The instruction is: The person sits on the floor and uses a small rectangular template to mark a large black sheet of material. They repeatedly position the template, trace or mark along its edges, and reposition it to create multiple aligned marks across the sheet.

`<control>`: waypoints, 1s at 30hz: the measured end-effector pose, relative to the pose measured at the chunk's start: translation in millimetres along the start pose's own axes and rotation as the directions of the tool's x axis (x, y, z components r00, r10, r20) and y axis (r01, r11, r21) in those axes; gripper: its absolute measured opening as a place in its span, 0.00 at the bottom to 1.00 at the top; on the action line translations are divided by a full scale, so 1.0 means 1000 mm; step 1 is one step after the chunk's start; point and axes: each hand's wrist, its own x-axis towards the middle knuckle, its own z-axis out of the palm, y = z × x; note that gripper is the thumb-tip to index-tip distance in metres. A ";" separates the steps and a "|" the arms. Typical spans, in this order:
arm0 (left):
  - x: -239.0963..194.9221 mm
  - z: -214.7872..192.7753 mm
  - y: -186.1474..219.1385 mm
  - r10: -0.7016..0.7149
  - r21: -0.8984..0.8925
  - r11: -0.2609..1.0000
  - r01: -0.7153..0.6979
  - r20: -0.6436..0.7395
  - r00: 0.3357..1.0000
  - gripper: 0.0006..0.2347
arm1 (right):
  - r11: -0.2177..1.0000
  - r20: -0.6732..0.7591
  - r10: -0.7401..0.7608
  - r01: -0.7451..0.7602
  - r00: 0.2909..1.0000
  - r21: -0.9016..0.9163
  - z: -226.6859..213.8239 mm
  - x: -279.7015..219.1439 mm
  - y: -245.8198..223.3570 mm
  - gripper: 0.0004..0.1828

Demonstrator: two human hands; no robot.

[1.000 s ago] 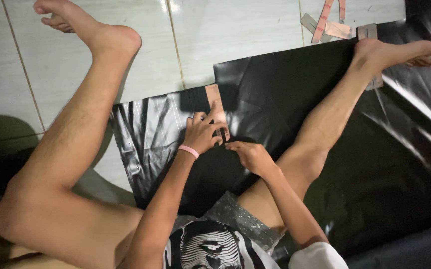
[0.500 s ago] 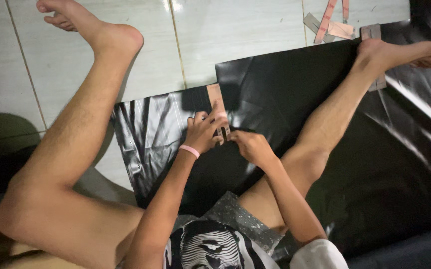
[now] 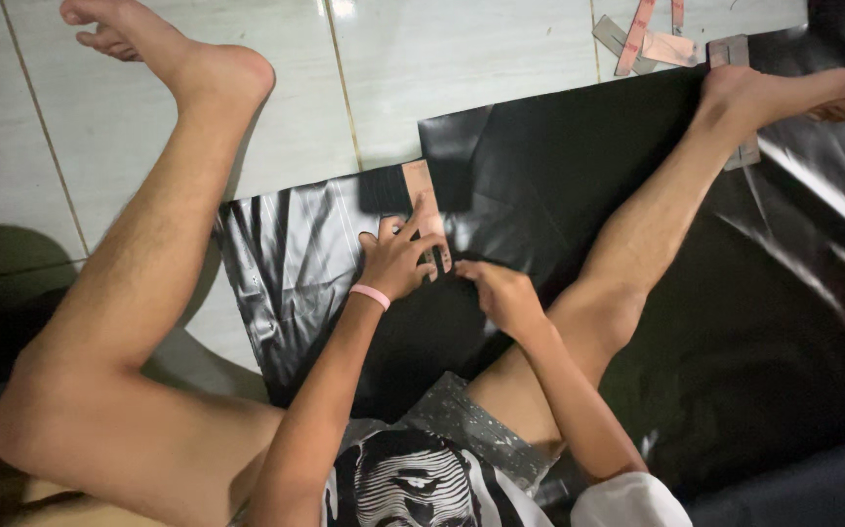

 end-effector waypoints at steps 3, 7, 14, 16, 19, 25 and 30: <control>-0.001 0.002 -0.001 -0.003 0.001 1.000 0.003 0.007 1.000 0.19 | 0.994 0.011 -0.003 0.004 1.000 -0.107 -0.001 0.006 0.004 0.08; -0.001 -0.001 0.000 0.018 -0.006 1.000 -0.019 -0.031 0.999 0.22 | 0.997 0.021 0.067 -0.065 0.998 -0.048 -0.002 0.009 0.003 0.08; -0.002 -0.015 0.004 -0.041 -0.028 0.999 0.044 0.111 0.993 0.29 | 0.995 -0.020 0.095 -0.095 0.995 -0.006 0.003 0.013 0.009 0.07; -0.001 -0.020 0.007 -0.039 -0.055 0.997 0.045 0.115 0.993 0.32 | 0.994 -0.031 0.114 -0.114 0.993 0.000 0.004 0.018 0.010 0.08; -0.003 -0.022 0.010 -0.027 -0.048 0.998 0.031 0.079 0.996 0.34 | 0.994 -0.039 0.106 -0.106 0.994 -0.016 0.004 0.021 0.009 0.08; -0.002 -0.017 0.008 -0.063 -0.010 0.998 0.064 0.099 0.993 0.32 | 0.997 0.013 0.071 -0.071 0.997 0.019 0.005 0.018 0.001 0.12; -0.004 -0.014 0.002 0.056 -0.045 0.997 -0.057 -0.017 0.998 0.32 | 0.997 0.050 0.064 -0.062 0.997 -0.036 0.013 0.018 0.000 0.12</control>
